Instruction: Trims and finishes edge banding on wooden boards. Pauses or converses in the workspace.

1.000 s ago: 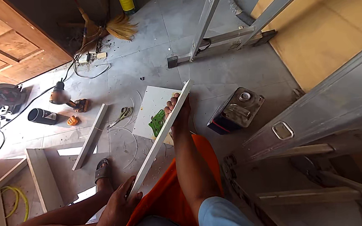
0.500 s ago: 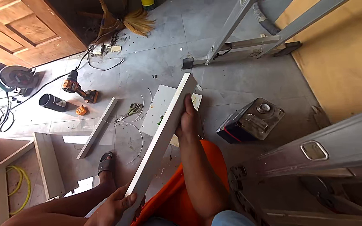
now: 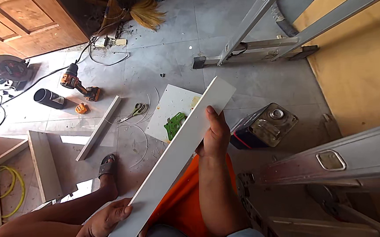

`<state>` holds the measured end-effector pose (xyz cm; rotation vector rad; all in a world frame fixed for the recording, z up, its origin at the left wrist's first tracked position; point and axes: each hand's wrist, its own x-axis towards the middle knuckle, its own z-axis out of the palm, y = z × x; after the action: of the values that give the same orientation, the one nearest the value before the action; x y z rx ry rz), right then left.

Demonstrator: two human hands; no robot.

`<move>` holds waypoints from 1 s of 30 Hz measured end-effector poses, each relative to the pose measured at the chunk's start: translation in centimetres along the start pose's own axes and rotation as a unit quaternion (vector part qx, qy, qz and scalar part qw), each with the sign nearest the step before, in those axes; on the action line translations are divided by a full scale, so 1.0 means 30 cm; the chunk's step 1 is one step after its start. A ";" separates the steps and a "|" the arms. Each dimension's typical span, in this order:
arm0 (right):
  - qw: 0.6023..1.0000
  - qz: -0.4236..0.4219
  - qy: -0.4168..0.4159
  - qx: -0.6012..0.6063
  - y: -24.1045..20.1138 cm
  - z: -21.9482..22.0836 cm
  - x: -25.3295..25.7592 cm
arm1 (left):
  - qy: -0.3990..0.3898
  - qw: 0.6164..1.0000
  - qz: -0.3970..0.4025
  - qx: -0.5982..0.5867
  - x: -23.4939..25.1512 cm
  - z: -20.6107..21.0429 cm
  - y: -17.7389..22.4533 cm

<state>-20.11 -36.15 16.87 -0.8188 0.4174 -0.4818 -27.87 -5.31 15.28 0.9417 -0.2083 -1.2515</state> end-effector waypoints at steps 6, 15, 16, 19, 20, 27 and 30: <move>0.999 0.012 0.011 0.031 0.000 -0.030 0.010 | 0.039 0.996 -0.006 0.074 0.006 0.030 0.016; 0.985 0.048 -0.041 0.161 0.033 -0.072 0.046 | 0.151 0.954 -0.034 0.256 0.001 0.135 0.052; 0.983 0.047 -0.052 0.171 0.033 -0.072 0.046 | 0.152 0.950 -0.029 0.272 0.001 0.143 0.050; 0.974 0.051 -0.092 0.198 0.036 -0.070 0.046 | 0.167 0.938 -0.021 0.302 0.000 0.165 0.039; 0.972 0.052 -0.102 0.205 0.039 -0.070 0.047 | 0.171 0.934 -0.019 0.313 -0.001 0.169 0.037; 0.972 0.042 -0.159 0.167 0.094 -0.077 0.082 | 0.193 0.938 -0.026 0.288 -0.035 0.168 0.037; 0.988 0.109 -0.092 -0.065 0.198 -0.123 0.172 | 0.246 0.945 -0.069 0.203 -0.086 0.145 0.032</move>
<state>-16.40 -37.69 9.16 -0.9228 0.3645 -0.1756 -30.73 -5.19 19.56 1.6189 -0.0013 -1.0766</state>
